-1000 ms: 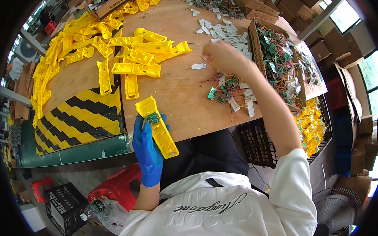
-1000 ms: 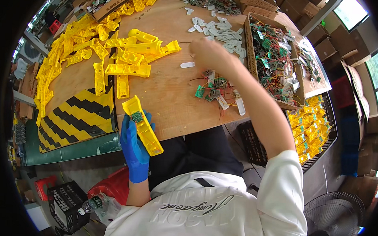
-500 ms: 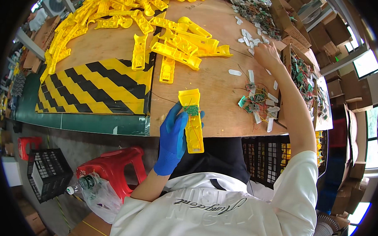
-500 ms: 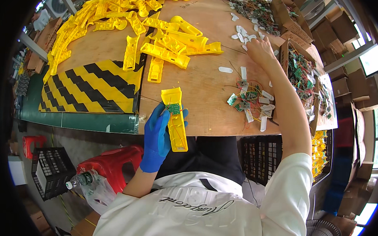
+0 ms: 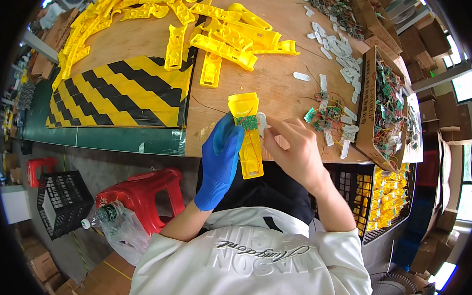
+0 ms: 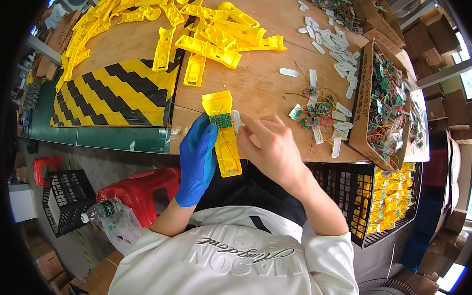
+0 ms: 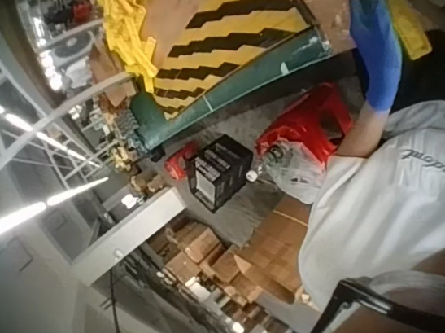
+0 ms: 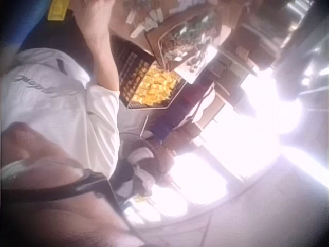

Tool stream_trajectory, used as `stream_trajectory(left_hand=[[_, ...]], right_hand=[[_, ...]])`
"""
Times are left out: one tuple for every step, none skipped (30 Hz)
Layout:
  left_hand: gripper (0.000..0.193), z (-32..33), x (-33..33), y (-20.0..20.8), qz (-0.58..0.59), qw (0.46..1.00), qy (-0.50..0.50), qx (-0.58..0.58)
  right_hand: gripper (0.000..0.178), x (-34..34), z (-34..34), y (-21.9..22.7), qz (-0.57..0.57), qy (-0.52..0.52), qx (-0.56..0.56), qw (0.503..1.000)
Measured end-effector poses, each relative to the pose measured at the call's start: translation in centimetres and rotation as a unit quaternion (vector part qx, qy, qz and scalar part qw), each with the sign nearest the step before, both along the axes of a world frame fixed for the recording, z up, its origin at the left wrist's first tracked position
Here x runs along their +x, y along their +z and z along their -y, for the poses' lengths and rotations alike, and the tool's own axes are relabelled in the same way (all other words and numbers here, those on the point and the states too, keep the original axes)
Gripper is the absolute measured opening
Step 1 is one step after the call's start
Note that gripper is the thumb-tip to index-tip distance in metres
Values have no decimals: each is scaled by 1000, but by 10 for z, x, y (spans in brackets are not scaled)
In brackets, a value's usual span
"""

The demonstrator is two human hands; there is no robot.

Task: The person assembles electronic circuit boards and wires into yellow plastic housings, then covers them with plastic covers by hand.

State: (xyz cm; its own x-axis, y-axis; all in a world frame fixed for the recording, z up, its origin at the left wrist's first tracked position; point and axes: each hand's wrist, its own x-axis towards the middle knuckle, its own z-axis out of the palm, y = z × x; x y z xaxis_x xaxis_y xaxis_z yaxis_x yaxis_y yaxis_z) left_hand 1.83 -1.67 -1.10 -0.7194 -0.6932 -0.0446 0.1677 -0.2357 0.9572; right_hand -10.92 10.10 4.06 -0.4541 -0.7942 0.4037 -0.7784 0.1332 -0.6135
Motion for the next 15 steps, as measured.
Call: stream_trajectory(left_hand=[[44, -2, 0, 0, 4, 1000, 0, -2], [44, -3, -1, 0, -17, 1000, 2, 21], [44, -4, 0, 0, -38, 998, 4, 43], [44, -4, 0, -2, -36, 998, 3, 42], [44, -5, 0, -6, -49, 998, -1, 45], [44, -5, 0, -7, -63, 997, -5, 48], [44, -6, 0, -6, -62, 997, -5, 48], [44, -7, 0, -4, -56, 998, 5, 19], [43, -8, 0, -3, -50, 999, 14, -10], [43, -8, 0, -2, -49, 999, 14, -11], [42, -9, 0, -2, -37, 998, 19, -49], [42, -9, 1, -2, -25, 996, 24, -87], [42, -10, 1, 0, -23, 996, 23, -87], [40, -12, 1, 4, -24, 996, 34, -83], [39, -14, 1, 6, -25, 996, 44, -79]], right_hand=[[25, 4, 2, -5, -7, -3, -25, 1000], [26, 7, 3, -9, -14, -6, -49, 999], [26, 9, 4, -12, -11, -7, -51, 999], [27, 11, 5, -14, -14, -11, -66, 998], [27, 12, 5, -15, -16, -14, -81, 997], [27, 14, 4, -16, -15, -15, -82, 996], [28, 15, 3, -17, -24, -12, -78, 997], [29, 16, 2, -17, -33, -9, -75, 997], [29, 17, 1, -17, -33, -9, -75, 997], [31, 19, 1, -17, -68, -13, -71, 995], [33, 20, 1, -18, -102, -16, -66, 992], [33, 20, 1, -19, -101, -17, -67, 992], [35, 21, 1, -19, -119, -20, -65, 991], [37, 21, 1, -20, -137, -24, -62, 988], [37, 21, 0, -19, -135, -26, -63, 989]])
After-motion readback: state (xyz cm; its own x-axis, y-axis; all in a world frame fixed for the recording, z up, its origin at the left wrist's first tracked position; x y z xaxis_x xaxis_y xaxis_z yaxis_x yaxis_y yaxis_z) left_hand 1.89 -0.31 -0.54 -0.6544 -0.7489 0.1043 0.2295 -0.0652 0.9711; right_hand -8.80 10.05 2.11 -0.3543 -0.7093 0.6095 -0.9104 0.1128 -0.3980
